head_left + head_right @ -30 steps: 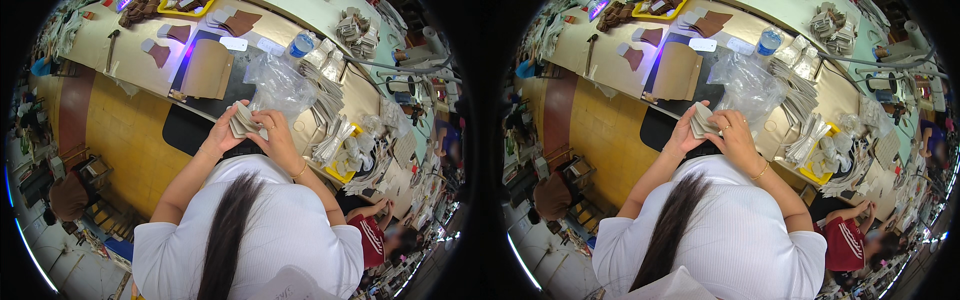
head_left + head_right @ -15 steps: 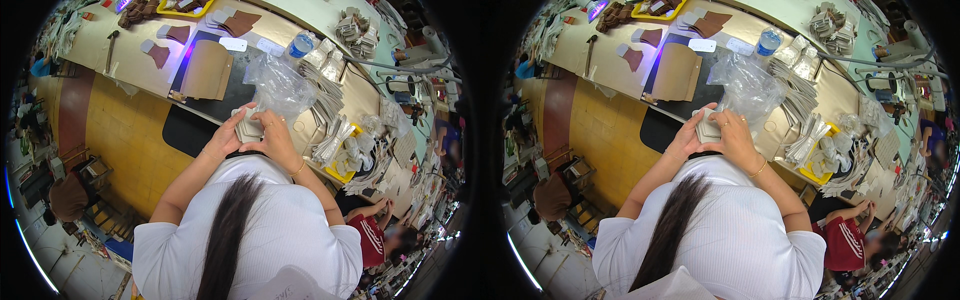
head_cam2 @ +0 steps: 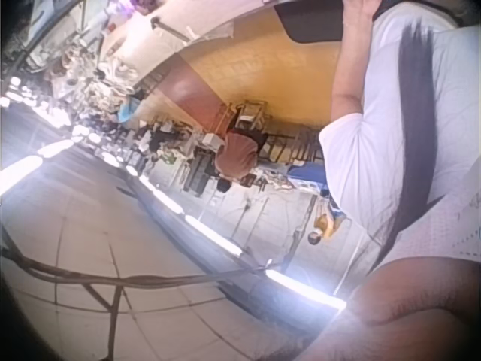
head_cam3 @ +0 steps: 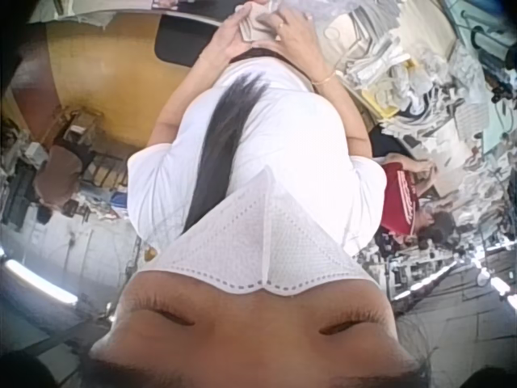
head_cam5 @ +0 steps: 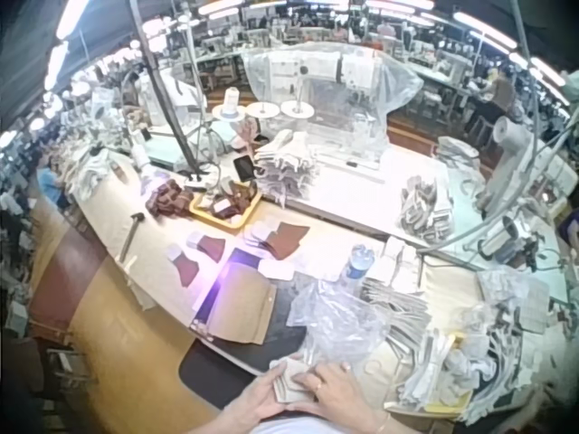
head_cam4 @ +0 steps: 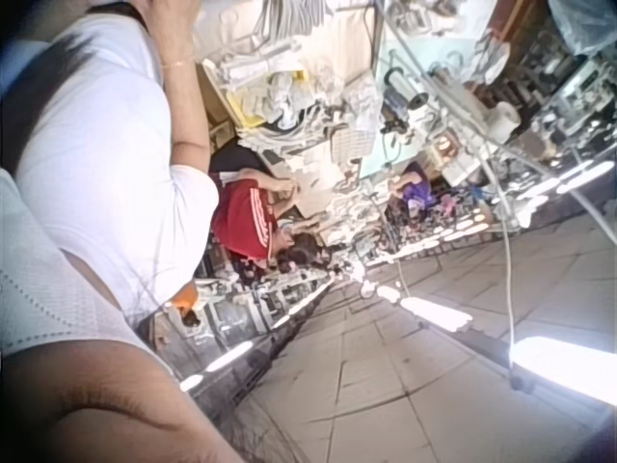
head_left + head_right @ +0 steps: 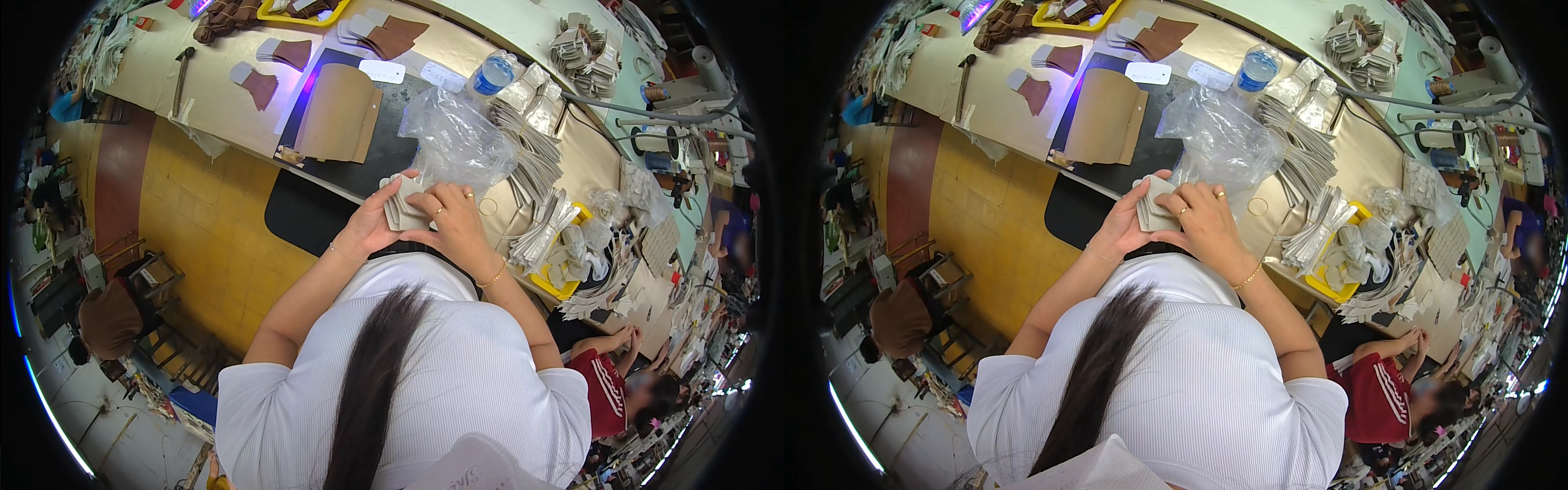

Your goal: The person assembles small leather goods at a workbench. They retrieve white fabric pieces from a plastic bag, align them with brown leather pieces, and secure them with rubber bands. The person then places the assembled units into a yellow tray.

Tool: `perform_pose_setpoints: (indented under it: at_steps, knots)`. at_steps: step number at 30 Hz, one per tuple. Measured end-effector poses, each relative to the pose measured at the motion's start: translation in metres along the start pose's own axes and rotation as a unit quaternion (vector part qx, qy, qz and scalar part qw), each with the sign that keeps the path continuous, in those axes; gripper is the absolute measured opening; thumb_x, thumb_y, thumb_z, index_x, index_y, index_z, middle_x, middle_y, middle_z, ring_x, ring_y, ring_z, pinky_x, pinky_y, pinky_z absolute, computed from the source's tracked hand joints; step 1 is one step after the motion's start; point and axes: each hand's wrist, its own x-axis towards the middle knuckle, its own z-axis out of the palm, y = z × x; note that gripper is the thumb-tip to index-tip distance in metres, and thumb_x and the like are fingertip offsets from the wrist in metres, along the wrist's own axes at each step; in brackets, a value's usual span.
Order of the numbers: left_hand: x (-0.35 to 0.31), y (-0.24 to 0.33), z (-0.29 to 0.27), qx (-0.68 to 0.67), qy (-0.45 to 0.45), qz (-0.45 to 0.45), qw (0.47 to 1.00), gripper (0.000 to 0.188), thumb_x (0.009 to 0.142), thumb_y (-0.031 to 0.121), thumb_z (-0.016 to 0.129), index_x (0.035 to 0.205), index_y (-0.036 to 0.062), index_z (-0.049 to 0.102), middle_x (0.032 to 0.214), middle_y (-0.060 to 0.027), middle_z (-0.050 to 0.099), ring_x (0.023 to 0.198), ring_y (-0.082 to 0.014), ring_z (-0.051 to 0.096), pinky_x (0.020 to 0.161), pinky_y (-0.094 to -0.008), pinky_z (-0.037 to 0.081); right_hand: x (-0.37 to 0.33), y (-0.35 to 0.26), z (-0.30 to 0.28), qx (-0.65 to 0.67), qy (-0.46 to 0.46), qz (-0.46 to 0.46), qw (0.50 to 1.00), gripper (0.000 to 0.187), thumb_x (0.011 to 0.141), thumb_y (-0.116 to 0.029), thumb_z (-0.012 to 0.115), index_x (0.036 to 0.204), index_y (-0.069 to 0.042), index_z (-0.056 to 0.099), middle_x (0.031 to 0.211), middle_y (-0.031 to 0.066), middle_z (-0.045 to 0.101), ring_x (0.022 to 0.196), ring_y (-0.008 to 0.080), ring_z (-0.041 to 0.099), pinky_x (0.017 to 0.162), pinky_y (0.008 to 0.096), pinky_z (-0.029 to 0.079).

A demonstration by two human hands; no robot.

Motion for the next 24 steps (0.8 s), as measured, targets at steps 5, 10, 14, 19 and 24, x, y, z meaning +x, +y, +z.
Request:
perform_pose_setpoints:
  at_steps: [5,10,14,19,24]
  knots:
    - [0.001,0.000,0.004,-0.007,0.000,0.005,1.000,0.041,0.099,0.029,0.052,0.133,0.0089,0.044,0.116,-0.0129,0.059,0.111,-0.0223,0.059,0.095,-0.0402,0.051,0.000,-0.001,-0.002,-0.004,0.025,-0.012,1.000,0.038,0.075,-0.034,0.073,0.105,-0.013,0.064,0.090,0.0023,0.054,0.085,0.0211,0.053,0.078,0.0364,0.036]
    - [0.004,-0.005,0.013,0.009,0.020,0.040,0.999,0.043,0.099,0.033,0.050,0.135,0.0113,0.044,0.119,-0.0142,0.058,0.112,-0.0241,0.058,0.095,-0.0418,0.050,-0.002,-0.002,0.003,-0.017,0.040,-0.040,0.998,0.035,0.075,-0.032,0.073,0.104,-0.013,0.066,0.094,0.0014,0.060,0.088,0.0202,0.055,0.079,0.0357,0.037]
    - [0.005,-0.002,0.005,-0.021,0.019,0.014,1.000,0.042,0.100,0.038,0.046,0.135,0.0130,0.046,0.122,-0.0161,0.056,0.114,-0.0263,0.057,0.096,-0.0438,0.049,-0.006,-0.002,0.004,-0.012,0.042,-0.027,0.999,0.035,0.075,-0.030,0.073,0.104,-0.013,0.065,0.095,0.0014,0.060,0.089,0.0204,0.056,0.079,0.0359,0.038]
    - [0.003,-0.001,0.015,-0.044,0.039,0.000,0.998,0.042,0.099,0.042,0.046,0.129,0.0119,0.046,0.128,-0.0243,0.052,0.115,-0.0304,0.056,0.094,-0.0469,0.050,-0.006,-0.002,0.004,0.012,0.048,-0.027,0.998,0.035,0.074,-0.028,0.074,0.104,-0.012,0.065,0.096,0.0015,0.060,0.087,0.0210,0.056,0.078,0.0355,0.038]
    - [0.001,-0.001,0.007,-0.024,-0.024,0.009,0.999,0.043,0.100,0.041,0.045,0.133,0.0131,0.045,0.122,-0.0150,0.056,0.112,-0.0257,0.057,0.092,-0.0432,0.050,-0.008,0.002,0.008,0.008,0.060,-0.028,0.998,0.034,0.073,-0.028,0.075,0.102,-0.012,0.065,0.093,0.0010,0.060,0.085,0.0202,0.057,0.077,0.0354,0.038]
